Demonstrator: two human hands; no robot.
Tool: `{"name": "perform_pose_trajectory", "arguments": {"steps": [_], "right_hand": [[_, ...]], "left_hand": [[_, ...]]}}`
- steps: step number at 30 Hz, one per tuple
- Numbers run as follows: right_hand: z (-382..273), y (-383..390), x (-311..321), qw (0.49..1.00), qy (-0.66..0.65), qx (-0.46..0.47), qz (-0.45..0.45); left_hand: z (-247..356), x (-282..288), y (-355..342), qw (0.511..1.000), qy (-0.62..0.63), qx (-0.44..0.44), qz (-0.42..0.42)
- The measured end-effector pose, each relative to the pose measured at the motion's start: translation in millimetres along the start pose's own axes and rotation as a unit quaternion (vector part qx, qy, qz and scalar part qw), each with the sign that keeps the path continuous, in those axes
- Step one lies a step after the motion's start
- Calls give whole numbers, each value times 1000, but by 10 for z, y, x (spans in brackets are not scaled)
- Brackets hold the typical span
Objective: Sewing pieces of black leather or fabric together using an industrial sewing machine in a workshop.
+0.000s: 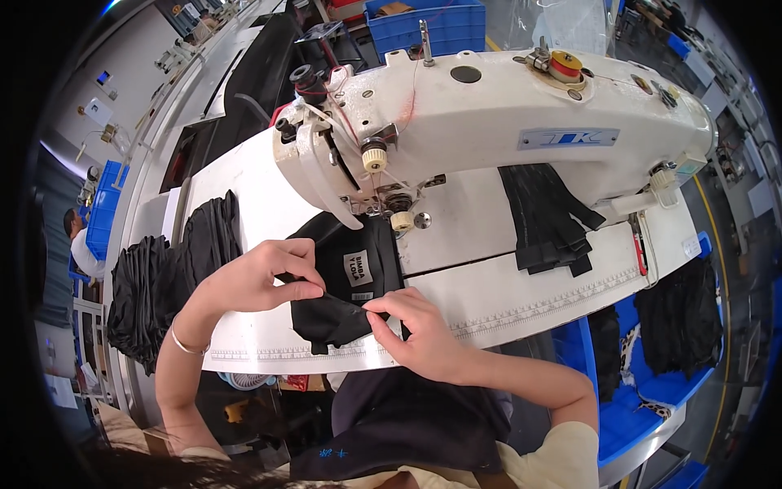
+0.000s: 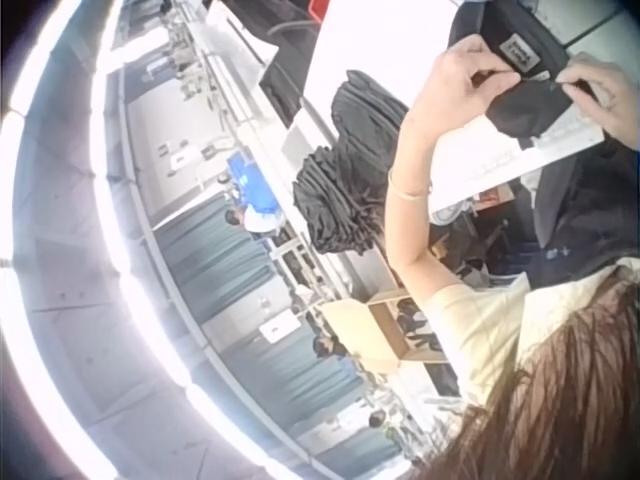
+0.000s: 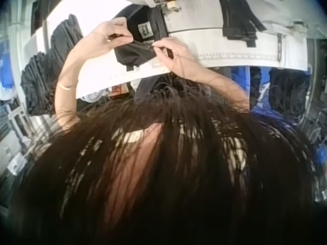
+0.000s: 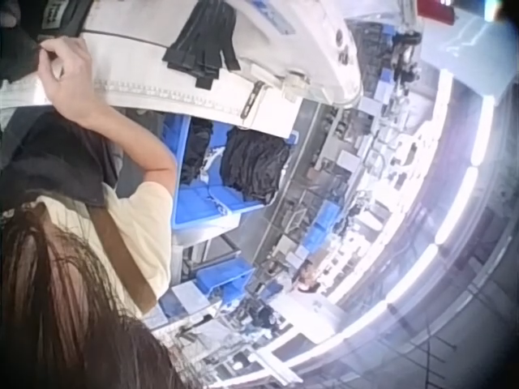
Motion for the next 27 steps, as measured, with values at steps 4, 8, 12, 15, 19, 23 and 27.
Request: {"name": "perform_pose_trajectory", "arguments": {"steps": [4,8,12,15,19,23,27], "right_hand": [[-66,-69,8,1000,11,-15,11],[-95,-123,-12,1000,9,-5,19],[-41,-128,8,999,17,-41,10],[-59,-136,5,999,27,-44,5],[-134,-200,-33,998,15,47,49],[-130,-248,-84,939,194,277,69],[-179,-257,-91,874,283,392,50]], "left_hand": [[41,-1,-37,1000,20,19,-10],[67,-32,-81,999,23,26,-22],[54,-39,-86,998,41,36,-26],[28,-25,-67,998,30,43,-33],[16,-37,-51,997,52,41,-34],[54,-44,-78,996,59,41,-50],[22,-45,-55,996,78,25,-46]]}}
Point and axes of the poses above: each hand's wrist, its own y-axis away from the middle knuckle, its own x-axis out of the back of the hand, z = x × y, the point moved 2 cm from there along -y, towards the middle knuckle, and after that the axes turned 5 degrees about z, right-handed, at the moved point
